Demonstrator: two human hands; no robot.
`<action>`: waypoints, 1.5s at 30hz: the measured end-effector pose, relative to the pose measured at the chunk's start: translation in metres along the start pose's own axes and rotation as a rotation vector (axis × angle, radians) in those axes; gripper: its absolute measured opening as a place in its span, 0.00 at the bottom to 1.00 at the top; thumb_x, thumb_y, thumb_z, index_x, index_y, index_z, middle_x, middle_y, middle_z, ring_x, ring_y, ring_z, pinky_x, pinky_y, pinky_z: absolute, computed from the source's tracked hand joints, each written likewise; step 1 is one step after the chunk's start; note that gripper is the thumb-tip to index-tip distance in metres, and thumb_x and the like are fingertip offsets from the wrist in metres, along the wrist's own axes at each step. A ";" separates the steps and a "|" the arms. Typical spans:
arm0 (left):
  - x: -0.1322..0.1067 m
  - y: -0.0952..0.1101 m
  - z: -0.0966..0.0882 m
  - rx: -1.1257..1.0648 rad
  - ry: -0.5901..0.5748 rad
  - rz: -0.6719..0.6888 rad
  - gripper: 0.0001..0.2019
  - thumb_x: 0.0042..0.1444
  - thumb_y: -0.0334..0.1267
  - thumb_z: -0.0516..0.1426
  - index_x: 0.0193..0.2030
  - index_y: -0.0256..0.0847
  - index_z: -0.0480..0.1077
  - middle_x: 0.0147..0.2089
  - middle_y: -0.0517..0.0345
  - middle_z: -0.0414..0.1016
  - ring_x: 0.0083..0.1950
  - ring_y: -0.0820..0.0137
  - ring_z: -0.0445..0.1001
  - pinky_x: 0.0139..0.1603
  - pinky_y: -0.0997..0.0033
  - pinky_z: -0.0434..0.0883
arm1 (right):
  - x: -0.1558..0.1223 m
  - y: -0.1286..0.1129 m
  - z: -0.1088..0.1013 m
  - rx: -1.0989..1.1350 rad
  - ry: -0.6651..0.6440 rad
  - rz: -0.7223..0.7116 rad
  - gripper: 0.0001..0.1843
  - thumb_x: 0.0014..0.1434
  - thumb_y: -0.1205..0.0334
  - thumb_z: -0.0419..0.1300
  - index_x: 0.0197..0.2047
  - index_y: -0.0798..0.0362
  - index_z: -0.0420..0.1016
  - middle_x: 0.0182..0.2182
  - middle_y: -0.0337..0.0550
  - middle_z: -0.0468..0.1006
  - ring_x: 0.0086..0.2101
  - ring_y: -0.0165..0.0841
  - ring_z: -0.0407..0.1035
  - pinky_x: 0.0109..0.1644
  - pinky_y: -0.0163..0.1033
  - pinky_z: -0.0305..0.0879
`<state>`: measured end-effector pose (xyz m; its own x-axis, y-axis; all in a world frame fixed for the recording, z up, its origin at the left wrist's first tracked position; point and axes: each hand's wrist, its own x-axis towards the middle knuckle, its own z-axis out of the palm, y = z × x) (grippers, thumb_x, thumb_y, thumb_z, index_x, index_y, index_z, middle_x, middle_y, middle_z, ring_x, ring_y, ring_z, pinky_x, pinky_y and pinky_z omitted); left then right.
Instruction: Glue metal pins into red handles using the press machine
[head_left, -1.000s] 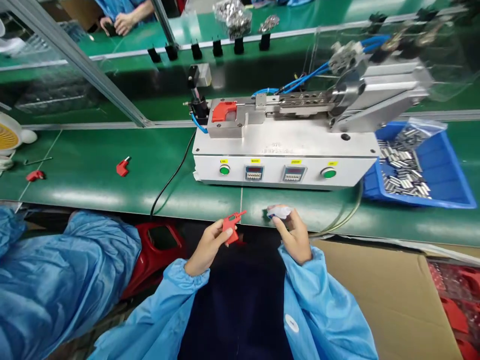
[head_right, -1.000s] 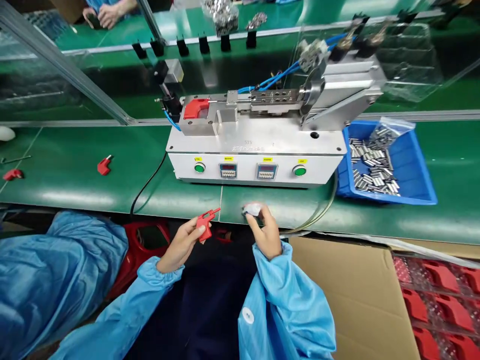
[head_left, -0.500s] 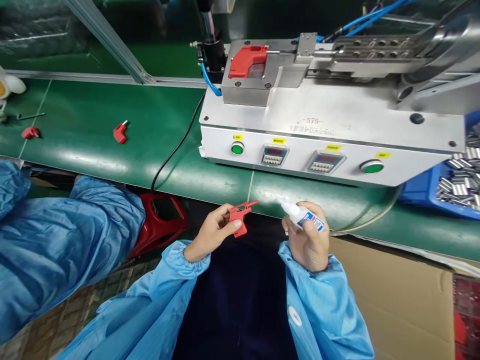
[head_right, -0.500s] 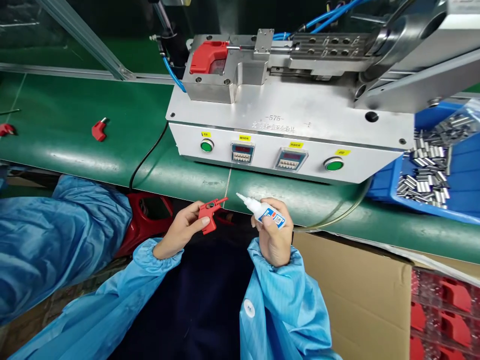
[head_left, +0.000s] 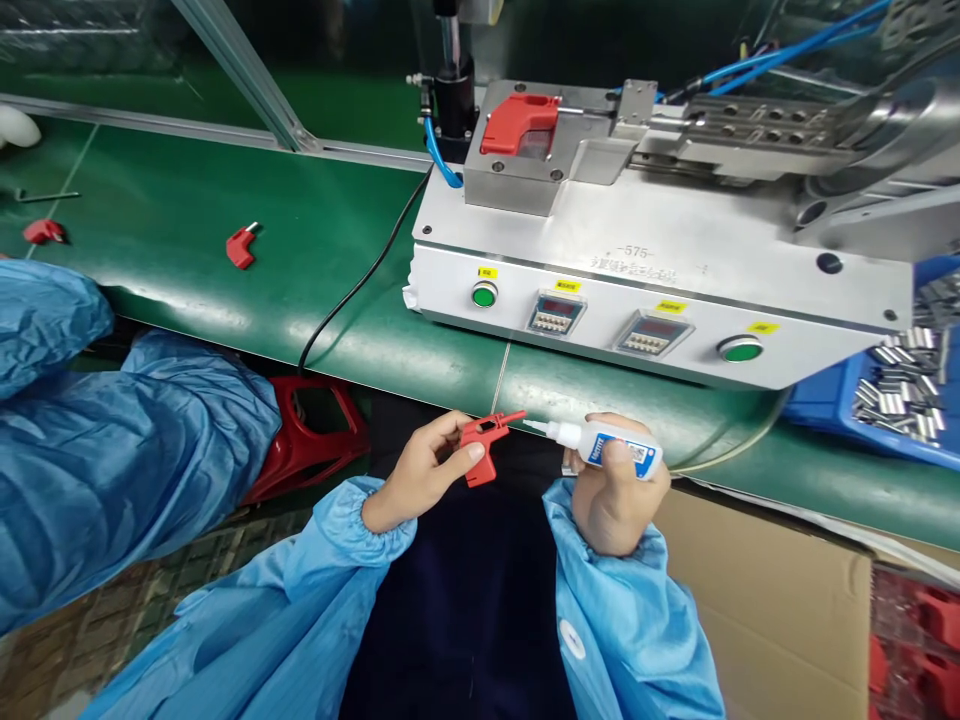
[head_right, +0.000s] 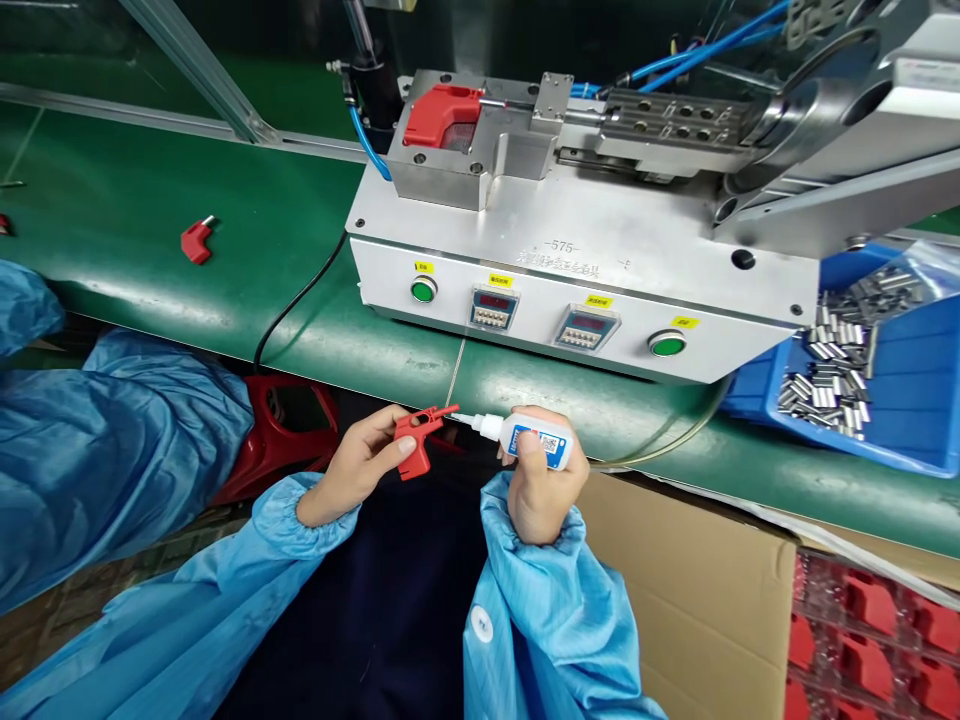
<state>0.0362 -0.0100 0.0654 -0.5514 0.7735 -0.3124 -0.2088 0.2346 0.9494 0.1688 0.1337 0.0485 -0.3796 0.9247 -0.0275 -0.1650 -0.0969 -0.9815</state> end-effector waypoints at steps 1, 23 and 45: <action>-0.001 0.000 0.000 0.005 0.002 0.001 0.27 0.61 0.65 0.63 0.38 0.38 0.74 0.29 0.60 0.70 0.30 0.71 0.66 0.31 0.72 0.66 | 0.000 0.001 0.000 -0.024 0.015 -0.011 0.19 0.59 0.42 0.69 0.39 0.50 0.78 0.18 0.33 0.67 0.16 0.29 0.59 0.21 0.37 0.59; -0.003 0.000 -0.005 0.062 -0.024 0.038 0.24 0.63 0.62 0.63 0.38 0.38 0.75 0.30 0.60 0.70 0.31 0.71 0.65 0.36 0.71 0.66 | 0.000 -0.001 0.001 -0.098 0.087 -0.059 0.19 0.56 0.44 0.71 0.36 0.52 0.80 0.22 0.36 0.72 0.16 0.27 0.59 0.19 0.35 0.56; -0.003 -0.005 -0.006 0.065 -0.030 0.041 0.23 0.64 0.61 0.62 0.38 0.39 0.74 0.30 0.61 0.69 0.31 0.72 0.64 0.35 0.72 0.65 | -0.001 0.002 -0.002 -0.138 0.056 -0.067 0.18 0.58 0.44 0.69 0.37 0.52 0.80 0.22 0.36 0.72 0.17 0.27 0.61 0.22 0.36 0.60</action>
<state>0.0337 -0.0169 0.0618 -0.5337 0.8004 -0.2732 -0.1328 0.2396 0.9617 0.1711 0.1332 0.0464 -0.3202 0.9468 0.0324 -0.0606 0.0137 -0.9981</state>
